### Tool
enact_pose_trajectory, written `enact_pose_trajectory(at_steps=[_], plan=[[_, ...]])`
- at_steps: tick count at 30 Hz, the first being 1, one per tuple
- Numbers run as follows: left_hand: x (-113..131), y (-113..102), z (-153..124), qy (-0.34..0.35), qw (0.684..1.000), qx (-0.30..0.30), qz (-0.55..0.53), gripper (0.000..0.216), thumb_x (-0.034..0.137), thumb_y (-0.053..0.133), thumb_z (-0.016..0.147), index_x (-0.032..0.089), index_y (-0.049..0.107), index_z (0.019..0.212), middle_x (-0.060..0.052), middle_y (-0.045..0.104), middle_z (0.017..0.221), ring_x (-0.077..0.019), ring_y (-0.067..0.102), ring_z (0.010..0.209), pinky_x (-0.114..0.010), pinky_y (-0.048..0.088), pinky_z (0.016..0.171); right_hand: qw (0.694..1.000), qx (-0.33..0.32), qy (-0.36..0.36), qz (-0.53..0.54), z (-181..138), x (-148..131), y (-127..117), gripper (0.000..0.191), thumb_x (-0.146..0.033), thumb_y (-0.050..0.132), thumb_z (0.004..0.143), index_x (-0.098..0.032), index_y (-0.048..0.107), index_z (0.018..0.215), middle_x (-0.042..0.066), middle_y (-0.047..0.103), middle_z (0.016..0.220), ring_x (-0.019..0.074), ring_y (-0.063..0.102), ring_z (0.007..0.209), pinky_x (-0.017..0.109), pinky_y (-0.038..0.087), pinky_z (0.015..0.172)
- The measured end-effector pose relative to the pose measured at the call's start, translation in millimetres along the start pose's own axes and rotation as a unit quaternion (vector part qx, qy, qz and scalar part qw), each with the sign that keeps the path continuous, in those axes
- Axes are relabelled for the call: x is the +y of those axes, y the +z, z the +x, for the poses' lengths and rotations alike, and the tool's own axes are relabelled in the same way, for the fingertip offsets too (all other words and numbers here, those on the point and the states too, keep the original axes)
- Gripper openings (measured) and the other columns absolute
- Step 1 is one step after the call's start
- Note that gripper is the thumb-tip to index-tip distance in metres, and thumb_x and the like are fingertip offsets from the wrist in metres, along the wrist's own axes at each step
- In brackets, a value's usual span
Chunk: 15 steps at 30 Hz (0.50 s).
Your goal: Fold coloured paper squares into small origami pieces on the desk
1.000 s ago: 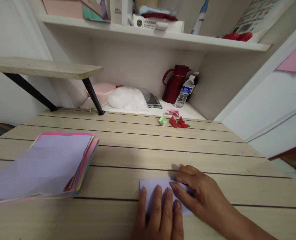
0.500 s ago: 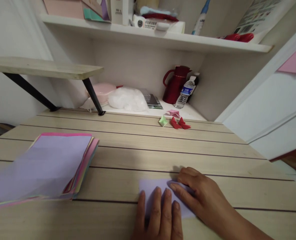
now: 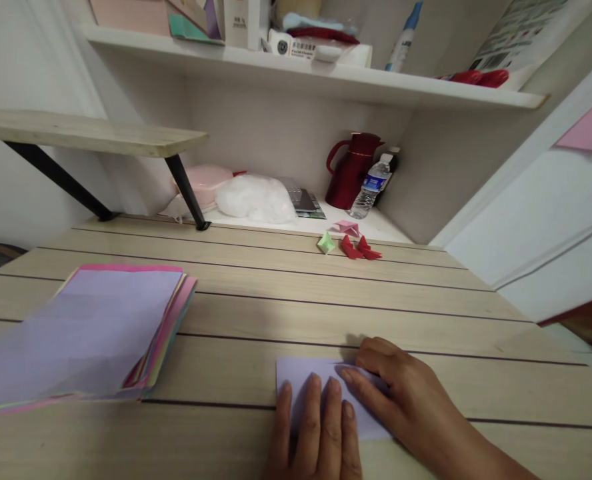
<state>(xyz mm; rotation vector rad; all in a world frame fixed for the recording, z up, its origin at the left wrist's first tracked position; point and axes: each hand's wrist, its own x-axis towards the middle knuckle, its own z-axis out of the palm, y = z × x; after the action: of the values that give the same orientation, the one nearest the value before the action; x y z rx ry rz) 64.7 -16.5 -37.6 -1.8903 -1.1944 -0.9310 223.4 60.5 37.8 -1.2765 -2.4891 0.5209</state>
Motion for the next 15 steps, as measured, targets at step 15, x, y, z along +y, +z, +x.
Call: enact_pose_trajectory(at_steps=[15], plan=[[-12.2,-8.1,6.9,-0.018,0.999,-0.04,-0.018,0.035,0.014,0.035,0.097,0.017,0.068,0.105,-0.01,0.074,0.113,-0.0278,0.067,0.111,-0.057,0.027,0.117,1.0,0.011,-0.005,-0.013,0.5,-0.8,0.9,0.037,-0.037,0.04,0.102,-0.021,0.055,0.072,0.003,0.059,0.075,0.0193,0.06,0.072,0.032,0.044,0.065]])
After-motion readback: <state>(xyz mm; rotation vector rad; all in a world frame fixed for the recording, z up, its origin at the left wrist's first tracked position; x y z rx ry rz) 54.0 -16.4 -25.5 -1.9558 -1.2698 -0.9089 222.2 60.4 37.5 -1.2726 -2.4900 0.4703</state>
